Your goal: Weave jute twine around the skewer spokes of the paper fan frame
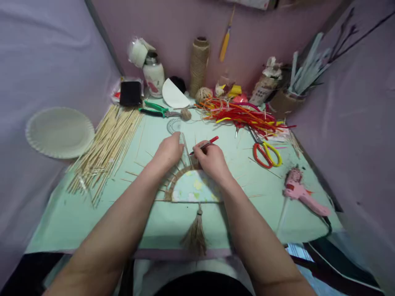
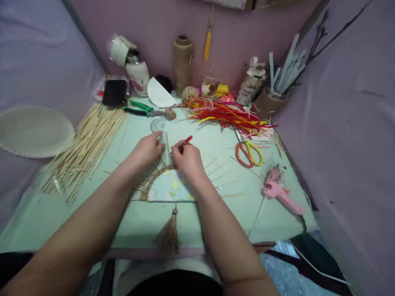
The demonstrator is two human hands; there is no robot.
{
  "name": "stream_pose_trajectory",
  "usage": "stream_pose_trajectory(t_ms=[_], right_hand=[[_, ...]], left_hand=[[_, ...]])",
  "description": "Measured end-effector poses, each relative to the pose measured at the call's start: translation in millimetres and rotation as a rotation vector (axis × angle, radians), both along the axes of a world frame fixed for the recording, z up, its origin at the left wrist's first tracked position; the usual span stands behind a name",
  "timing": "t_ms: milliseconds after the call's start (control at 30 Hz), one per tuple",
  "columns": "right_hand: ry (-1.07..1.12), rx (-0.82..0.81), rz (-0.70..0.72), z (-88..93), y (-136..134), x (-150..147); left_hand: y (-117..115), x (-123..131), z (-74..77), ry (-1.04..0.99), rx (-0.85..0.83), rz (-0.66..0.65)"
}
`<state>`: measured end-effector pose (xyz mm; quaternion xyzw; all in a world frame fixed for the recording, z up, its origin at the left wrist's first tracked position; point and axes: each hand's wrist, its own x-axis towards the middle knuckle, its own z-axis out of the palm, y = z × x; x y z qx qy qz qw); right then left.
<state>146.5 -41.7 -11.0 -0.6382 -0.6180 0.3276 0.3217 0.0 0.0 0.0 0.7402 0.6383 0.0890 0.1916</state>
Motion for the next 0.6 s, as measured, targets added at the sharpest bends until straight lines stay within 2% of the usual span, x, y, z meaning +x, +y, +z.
stream_pose_trajectory(t_ms=[133, 267, 600], right_hand=[[-0.015, 0.013, -0.014, -2.2, 0, 0], [0.097, 0.018, -0.042, -2.2, -1, 0], [0.241, 0.07, -0.144, 1.1, -3, 0]], left_hand=[[3, 0, -5.9, 0.008, -0.003, 0.038], [2, 0, -5.4, -0.022, 0.009, 0.038], [1, -12, 16.1, -0.121, 0.008, 0.114]])
